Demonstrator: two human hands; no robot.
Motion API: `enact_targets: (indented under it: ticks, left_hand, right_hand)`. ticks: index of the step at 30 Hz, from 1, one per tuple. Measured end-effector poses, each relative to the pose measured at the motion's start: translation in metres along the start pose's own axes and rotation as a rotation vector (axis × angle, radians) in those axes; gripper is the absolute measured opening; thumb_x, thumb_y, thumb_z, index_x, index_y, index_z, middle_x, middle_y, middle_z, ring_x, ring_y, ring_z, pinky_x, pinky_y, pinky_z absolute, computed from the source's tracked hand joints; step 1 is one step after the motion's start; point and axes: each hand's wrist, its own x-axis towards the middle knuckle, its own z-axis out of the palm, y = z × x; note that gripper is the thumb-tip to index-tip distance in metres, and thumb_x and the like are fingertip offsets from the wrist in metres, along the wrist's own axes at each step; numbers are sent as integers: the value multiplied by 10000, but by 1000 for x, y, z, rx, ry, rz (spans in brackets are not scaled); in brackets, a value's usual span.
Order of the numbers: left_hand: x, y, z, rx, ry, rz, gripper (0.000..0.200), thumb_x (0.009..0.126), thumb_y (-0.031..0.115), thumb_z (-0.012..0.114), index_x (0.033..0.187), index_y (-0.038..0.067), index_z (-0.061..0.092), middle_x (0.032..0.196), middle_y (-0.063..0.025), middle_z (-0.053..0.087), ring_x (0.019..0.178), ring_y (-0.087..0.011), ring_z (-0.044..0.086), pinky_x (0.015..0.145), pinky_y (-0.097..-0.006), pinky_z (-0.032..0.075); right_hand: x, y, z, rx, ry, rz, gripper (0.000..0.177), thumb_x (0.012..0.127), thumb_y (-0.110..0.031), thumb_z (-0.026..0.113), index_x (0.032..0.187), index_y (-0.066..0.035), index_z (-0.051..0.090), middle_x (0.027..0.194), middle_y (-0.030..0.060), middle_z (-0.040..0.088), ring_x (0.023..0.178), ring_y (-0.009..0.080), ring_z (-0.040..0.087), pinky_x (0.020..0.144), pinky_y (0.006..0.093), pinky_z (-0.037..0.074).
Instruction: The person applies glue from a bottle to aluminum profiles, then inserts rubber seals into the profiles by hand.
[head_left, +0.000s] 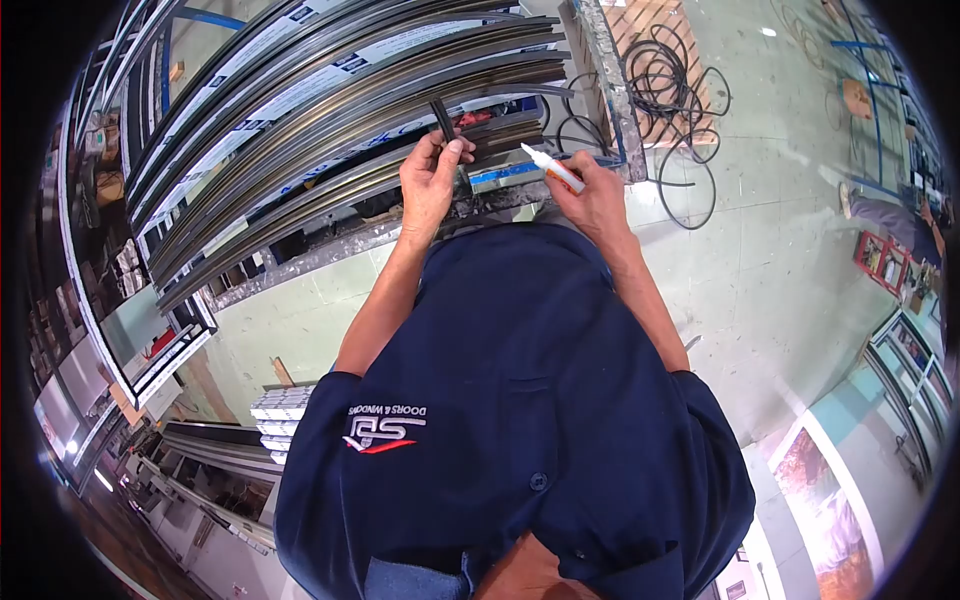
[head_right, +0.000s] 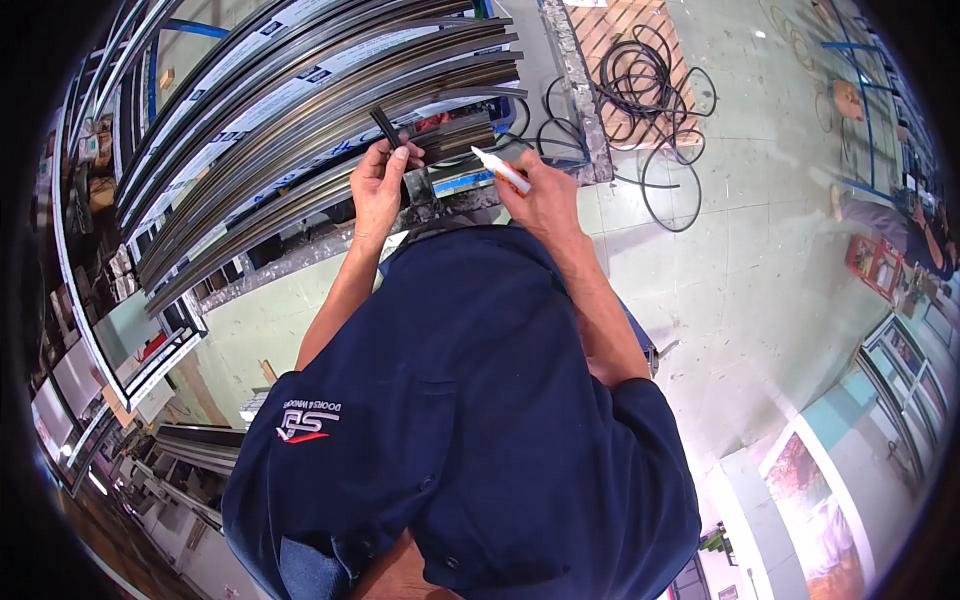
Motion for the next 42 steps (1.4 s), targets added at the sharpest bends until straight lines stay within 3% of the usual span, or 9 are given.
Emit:
enact_targets:
  ticks: [14, 37, 40, 42]
  left_hand:
    - [-3, 0, -6, -131, 24, 2, 221, 1049, 94, 599, 1198, -65, 634, 1050, -140, 725, 977, -224, 722, 908, -368, 597]
    - [0, -6, -16, -271, 30, -41, 204, 1049, 89, 593, 1182, -53, 654, 1054, -153, 731, 991, -256, 735, 928, -390, 596]
    - [0, -4, -14, -274, 26, -38, 205, 1049, 88, 591, 1182, -56, 651, 1054, -152, 730, 995, -256, 734, 935, -393, 598]
    - [0, -4, -15, -270, 18, -39, 205, 1050, 90, 591, 1181, -57, 649, 1052, -150, 730, 1000, -256, 733, 938, -395, 599]
  right_hand:
    - [3, -7, 25, -72, 20, -50, 220, 875, -193, 771, 874, -44, 610, 708, 161, 684, 666, 366, 696, 602, 411, 529]
    - [-1, -6, 15, -78, 123, -35, 235, 849, -205, 761, 879, -72, 569, 667, 145, 659, 647, 382, 681, 589, 456, 515]
    - [0, -11, 21, -82, 73, -18, 237, 851, -203, 778, 882, -33, 615, 766, 183, 706, 720, 365, 720, 650, 419, 538]
    - [0, -10, 25, -81, 103, -71, 234, 848, -209, 765, 879, -55, 591, 696, 162, 673, 676, 381, 694, 614, 444, 524]
